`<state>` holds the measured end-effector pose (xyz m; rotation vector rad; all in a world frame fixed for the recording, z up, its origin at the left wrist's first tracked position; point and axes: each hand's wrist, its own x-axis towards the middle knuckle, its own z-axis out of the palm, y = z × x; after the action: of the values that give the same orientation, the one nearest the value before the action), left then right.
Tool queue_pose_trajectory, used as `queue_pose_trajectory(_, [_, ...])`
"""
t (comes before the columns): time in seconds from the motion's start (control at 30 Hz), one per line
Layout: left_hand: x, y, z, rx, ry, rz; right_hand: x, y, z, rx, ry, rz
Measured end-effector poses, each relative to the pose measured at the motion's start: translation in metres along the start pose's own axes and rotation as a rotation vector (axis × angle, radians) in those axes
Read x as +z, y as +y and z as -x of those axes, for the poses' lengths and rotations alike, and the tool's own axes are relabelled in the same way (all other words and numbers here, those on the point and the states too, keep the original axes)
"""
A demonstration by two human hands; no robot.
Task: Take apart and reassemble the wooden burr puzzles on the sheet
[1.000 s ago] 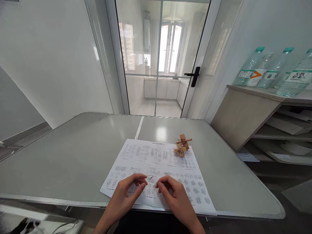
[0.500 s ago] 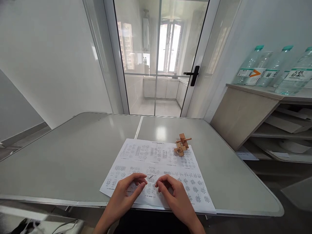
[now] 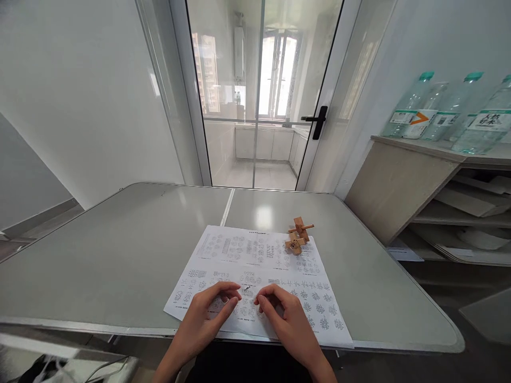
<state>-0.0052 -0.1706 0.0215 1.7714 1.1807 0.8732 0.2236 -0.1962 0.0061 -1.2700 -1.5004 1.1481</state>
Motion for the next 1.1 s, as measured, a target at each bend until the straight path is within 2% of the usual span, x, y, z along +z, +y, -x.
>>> queue_pose_trajectory(1.1, [-0.0002,-0.0004,0.0005,0.002,-0.011,0.002,0.0004,0.001,0.0007,-0.004,0.008,0.01])
